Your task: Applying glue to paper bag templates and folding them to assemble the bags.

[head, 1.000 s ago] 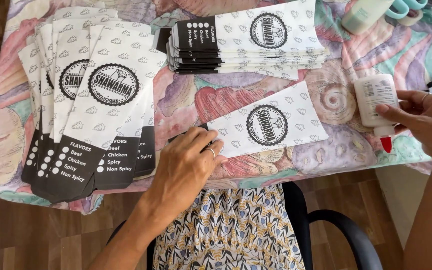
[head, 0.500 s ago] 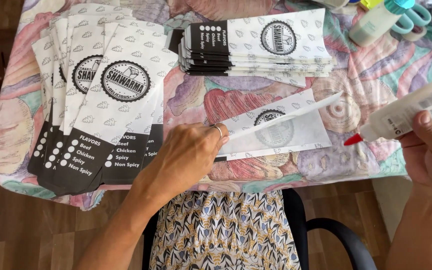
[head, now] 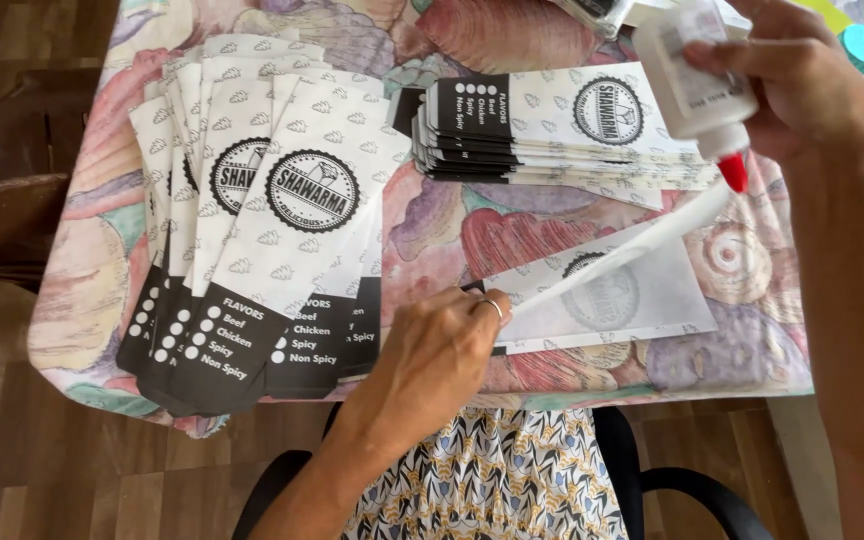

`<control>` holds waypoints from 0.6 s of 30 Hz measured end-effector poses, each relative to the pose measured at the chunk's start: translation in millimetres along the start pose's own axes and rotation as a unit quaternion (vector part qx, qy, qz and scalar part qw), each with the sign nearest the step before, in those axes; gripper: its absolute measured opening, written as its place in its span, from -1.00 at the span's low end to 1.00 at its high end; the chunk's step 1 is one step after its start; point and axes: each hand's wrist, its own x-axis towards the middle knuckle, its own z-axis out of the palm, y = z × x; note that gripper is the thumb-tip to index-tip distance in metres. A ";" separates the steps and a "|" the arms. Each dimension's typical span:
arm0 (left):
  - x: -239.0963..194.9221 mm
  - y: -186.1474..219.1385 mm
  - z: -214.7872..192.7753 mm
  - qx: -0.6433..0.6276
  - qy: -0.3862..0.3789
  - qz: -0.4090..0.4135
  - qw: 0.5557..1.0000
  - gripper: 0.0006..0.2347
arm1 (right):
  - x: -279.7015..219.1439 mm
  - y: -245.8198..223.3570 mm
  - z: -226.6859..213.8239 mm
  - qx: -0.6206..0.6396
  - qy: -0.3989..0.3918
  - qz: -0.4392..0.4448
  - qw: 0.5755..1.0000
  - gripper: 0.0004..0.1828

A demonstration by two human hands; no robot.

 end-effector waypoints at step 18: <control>0.3 5.2 -6.7 -0.068 0.037 -0.011 0.997 -0.80 | 28.6 24.3 -2.7 0.071 -0.036 0.032 0.996 -0.74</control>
